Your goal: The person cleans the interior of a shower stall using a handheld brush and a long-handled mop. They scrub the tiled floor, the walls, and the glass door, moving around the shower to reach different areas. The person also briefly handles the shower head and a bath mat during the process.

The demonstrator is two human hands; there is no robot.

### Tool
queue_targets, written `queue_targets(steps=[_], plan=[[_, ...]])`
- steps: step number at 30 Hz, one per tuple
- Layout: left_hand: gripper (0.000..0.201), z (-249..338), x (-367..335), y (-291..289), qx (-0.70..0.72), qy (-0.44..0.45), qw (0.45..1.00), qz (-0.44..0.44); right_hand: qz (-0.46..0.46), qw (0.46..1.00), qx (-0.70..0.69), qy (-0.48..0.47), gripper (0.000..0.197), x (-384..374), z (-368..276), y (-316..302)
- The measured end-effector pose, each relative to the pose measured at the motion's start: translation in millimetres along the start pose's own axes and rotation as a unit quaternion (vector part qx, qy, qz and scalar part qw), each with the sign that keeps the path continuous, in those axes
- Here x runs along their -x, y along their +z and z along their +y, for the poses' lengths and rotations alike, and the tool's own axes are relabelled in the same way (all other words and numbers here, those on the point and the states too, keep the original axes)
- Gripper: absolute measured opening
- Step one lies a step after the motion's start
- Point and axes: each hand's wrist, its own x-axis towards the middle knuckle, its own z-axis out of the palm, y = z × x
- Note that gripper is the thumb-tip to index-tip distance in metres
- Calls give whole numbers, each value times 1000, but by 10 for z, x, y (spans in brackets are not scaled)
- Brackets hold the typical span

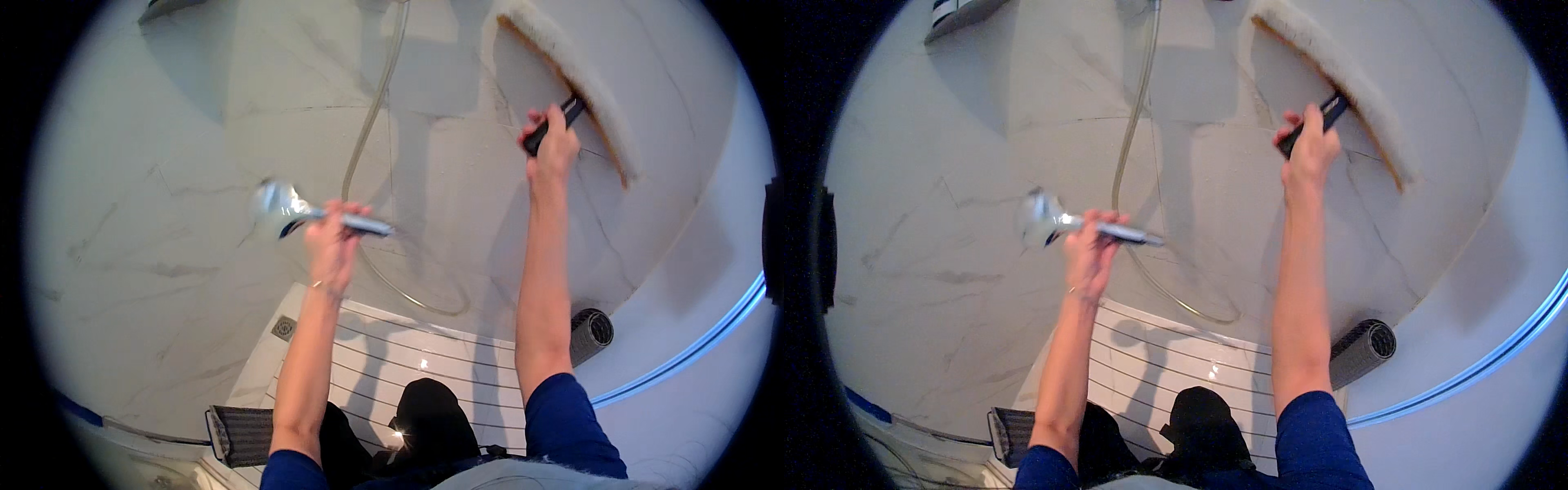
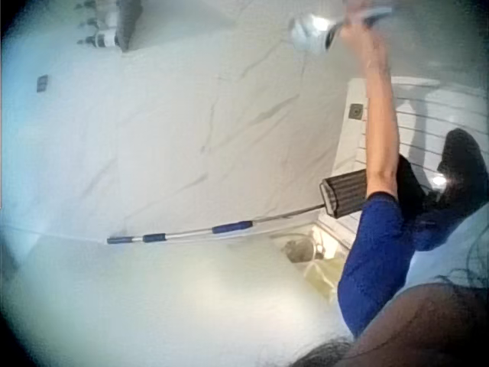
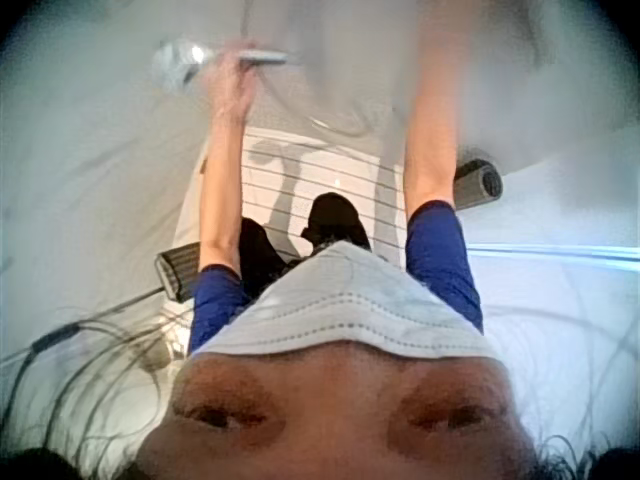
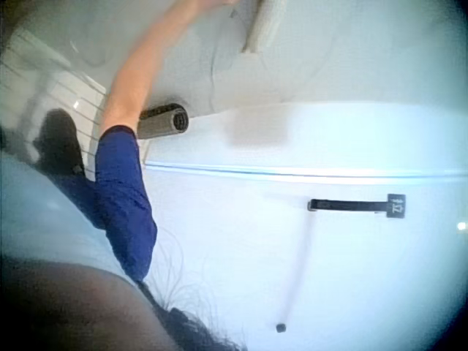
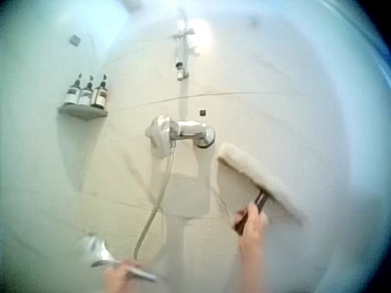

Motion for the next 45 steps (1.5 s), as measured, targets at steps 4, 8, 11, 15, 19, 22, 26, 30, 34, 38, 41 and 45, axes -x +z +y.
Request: queue_targets(steps=[4, 8, 11, 15, 19, 22, 26, 30, 34, 38, 41, 45], plan=[[21, -12, 599, -848, 178, -12, 958, 225, -26, 999, 32, 27, 18, 265, 453, 349], [23, -196, 934, -1262, 113, -139, 920, 350, -88, 977, 159, 111, 23, 967, 1287, 331], [26, -151, 886, -984, -18, -135, 946, 294, -139, 953, 200, 181, 24, 1161, 1510, 473], [23, -163, 880, -1348, -18, -142, 929, 341, -211, 966, 87, 119, 28, 1130, 1617, 1386], [24, -245, 844, -1515, -18, -188, 899, 394, -165, 986, -11, 27, 29, 702, 1435, 1996], [23, -231, 966, -1736, 39, -165, 893, 417, -116, 992, -25, 44, 27, 791, 1569, 1885], [20, -96, 1173, -1673, 10, -150, 859, 489, -128, 949, 223, 181, 25, 1491, 1975, 915], [22, 144, 1484, -1520, -16, -150, 852, 501, 12, 823, 386, 416, 28, 2164, 2129, -513], [22, 796, 1502, -1264, -106, -183, 848, 485, 388, 641, 143, 646, 30, 2178, 1819, -1211], [22, 1417, 1387, -1084, -167, -160, 827, 512, 477, 622, -6, 621, 31, 2619, 1051, -954], [21, 1815, 1192, -1137, -160, -135, 840, 501, 472, 613, 26, 633, 28, 2741, 824, -309], [21, 2092, 907, -1136, -180, -146, 857, 460, 460, 632, 194, 592, 26, 2609, 693, -578]])
